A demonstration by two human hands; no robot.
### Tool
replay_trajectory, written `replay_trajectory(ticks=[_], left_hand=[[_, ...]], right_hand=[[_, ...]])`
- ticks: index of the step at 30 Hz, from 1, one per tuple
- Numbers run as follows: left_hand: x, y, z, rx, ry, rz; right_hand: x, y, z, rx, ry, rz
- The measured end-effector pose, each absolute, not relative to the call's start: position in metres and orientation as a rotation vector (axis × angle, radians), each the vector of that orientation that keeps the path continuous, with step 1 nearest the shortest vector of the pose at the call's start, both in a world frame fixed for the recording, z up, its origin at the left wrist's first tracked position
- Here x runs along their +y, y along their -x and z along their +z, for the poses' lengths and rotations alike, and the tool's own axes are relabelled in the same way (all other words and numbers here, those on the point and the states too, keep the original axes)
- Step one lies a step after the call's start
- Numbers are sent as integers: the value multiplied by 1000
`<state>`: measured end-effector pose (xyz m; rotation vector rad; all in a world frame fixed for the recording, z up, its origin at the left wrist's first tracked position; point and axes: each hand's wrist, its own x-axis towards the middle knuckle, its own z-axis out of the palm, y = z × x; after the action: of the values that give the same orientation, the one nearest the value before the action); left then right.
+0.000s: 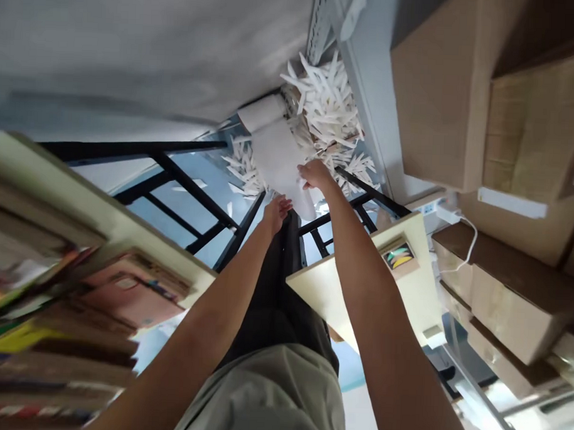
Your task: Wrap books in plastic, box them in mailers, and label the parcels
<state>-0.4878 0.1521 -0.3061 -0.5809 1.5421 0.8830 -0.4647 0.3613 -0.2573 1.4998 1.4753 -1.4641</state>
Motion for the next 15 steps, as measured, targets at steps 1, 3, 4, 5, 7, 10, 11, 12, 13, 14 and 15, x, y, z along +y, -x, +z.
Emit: replay_trajectory(ticks=[1, 3, 4, 5, 7, 10, 11, 12, 13, 14, 15], left_hand=[[153, 490, -290, 1523, 666, 887], [154, 492, -258, 1494, 779, 906], [155, 493, -242, 1476, 820, 913], [155, 493, -228, 1445, 852, 924], [156, 493, -200, 1327, 893, 977], [155, 494, -163, 1146, 881, 1129], [154, 495, -151, 1139, 839, 1185], [153, 496, -139, 1159, 773, 1241], [151, 498, -127, 1205, 687, 1287], [148, 500, -114, 1267, 578, 1312], [145, 501, -102, 1333, 456, 1315]], right_hand=[[362, 465, -242, 1503, -1521, -1449], [363, 465, -211, 1520, -1572, -1459], [362, 464, -194, 1508, -1596, -1492], [361, 463, -177, 1497, -1616, -1530], [359, 460, -143, 1479, -1637, -1609], [356, 449, -96, 1432, -1664, -1751], [355, 443, -82, 1422, -1665, -1805], [355, 437, -69, 1421, -1655, -1859], [355, 431, -57, 1436, -1638, -1904], [355, 424, -46, 1466, -1617, -1930], [356, 416, -36, 1505, -1603, -1942]])
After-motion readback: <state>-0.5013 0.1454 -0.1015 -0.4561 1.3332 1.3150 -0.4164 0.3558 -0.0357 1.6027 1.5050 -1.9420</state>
